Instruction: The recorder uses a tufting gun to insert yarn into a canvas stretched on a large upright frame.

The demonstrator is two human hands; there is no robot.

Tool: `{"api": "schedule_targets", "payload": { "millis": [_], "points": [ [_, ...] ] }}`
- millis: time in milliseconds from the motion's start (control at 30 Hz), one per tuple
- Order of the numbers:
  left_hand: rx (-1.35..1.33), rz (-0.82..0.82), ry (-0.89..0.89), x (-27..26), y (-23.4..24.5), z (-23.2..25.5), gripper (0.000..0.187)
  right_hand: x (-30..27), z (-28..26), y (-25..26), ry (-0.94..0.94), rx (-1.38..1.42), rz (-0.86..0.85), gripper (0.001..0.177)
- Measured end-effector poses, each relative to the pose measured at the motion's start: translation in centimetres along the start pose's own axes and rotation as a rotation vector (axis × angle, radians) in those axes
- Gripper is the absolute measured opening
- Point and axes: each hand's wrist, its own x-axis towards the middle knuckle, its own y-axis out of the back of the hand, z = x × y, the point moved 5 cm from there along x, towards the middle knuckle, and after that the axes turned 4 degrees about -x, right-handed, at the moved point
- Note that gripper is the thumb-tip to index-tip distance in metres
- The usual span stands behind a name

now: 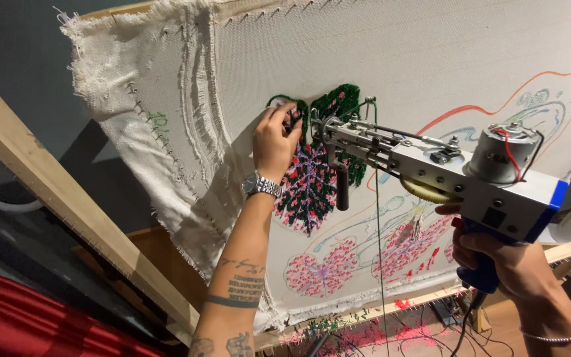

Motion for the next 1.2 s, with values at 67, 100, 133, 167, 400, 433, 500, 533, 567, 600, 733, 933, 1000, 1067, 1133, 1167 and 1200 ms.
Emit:
{"api": "schedule_targets", "payload": {
  "millis": [67, 100, 133, 167, 400, 433, 500, 533, 567, 600, 733, 933, 1000, 1067, 1133, 1167, 1200],
  "points": [
    [0.003, 0.02, 0.006, 0.1, -0.4, -0.4, 0.033, 0.0, -0.4, -0.7, -0.014, 0.002, 0.013, 0.05],
    [0.007, 0.042, 0.013, 0.2, -0.5, -0.7, 0.031, 0.1, -0.6, -1.0, -0.028, 0.004, 0.026, 0.05],
    [0.006, 0.041, 0.014, 0.0, -1.1, -1.5, 0.031, 0.0, -0.7, -1.1, -0.029, 0.004, 0.026, 0.05],
    [0.0, 0.068, 0.001, -0.2, -1.6, -2.2, 0.028, -0.1, -0.8, -1.2, -0.036, 0.02, 0.033, 0.048],
    [0.05, 0.262, -0.081, -0.5, -1.4, -1.1, 0.011, 0.4, -0.3, -1.5, -0.008, 0.08, 0.032, 0.045],
    [0.048, 0.261, -0.082, -0.5, -1.3, -0.6, 0.011, 0.4, 0.2, -1.3, -0.008, 0.079, 0.034, 0.045],
    [0.023, 0.259, -0.039, -0.5, -0.9, 0.1, 0.01, 0.6, 1.3, -0.9, -0.003, 0.114, 0.047, 0.041],
    [0.024, 0.26, -0.039, -0.7, -1.0, -0.4, 0.01, 0.6, 1.4, -0.8, -0.004, 0.113, 0.046, 0.041],
    [-0.032, 0.226, -0.005, -0.8, -1.3, -1.0, 0.01, 0.7, 1.6, -0.7, -0.003, 0.129, 0.036, 0.04],
    [-0.088, 0.192, 0.028, -0.9, -1.6, -1.6, 0.011, 0.7, 1.8, -0.5, -0.002, 0.144, 0.027, 0.04],
    [-0.189, 0.154, 0.012, -1.4, -1.0, -2.0, 0.012, 0.5, 1.3, -1.0, -0.005, 0.152, 0.008, 0.042],
    [-0.33, 0.137, -0.065, -2.6, -0.3, -1.1, 0.014, 0.5, 0.0, -2.3, 0.066, 0.12, -0.019, 0.042],
    [-0.313, 0.18, -0.009, -3.3, -0.4, -1.2, 0.017, 0.8, 0.5, -2.4, 0.046, 0.174, -0.059, 0.04],
    [-0.331, 0.176, 0.016, -4.6, -0.6, -0.6, 0.02, 1.2, 1.8, -1.7, 0.029, 0.181, -0.078, 0.041],
    [-0.349, 0.171, 0.04, -6.1, -1.5, -0.5, 0.023, 1.2, 1.6, -2.2, 0.012, 0.19, -0.095, 0.042],
    [-0.424, 0.089, 0.145, -7.0, -2.7, -1.2, 0.025, 1.0, 0.8, -2.9, -0.009, 0.162, -0.065, 0.042],
    [-0.499, 0.003, 0.252, -8.0, -4.0, -1.8, 0.028, 0.8, 0.0, -3.5, -0.031, 0.134, -0.034, 0.043]
  ]
}}
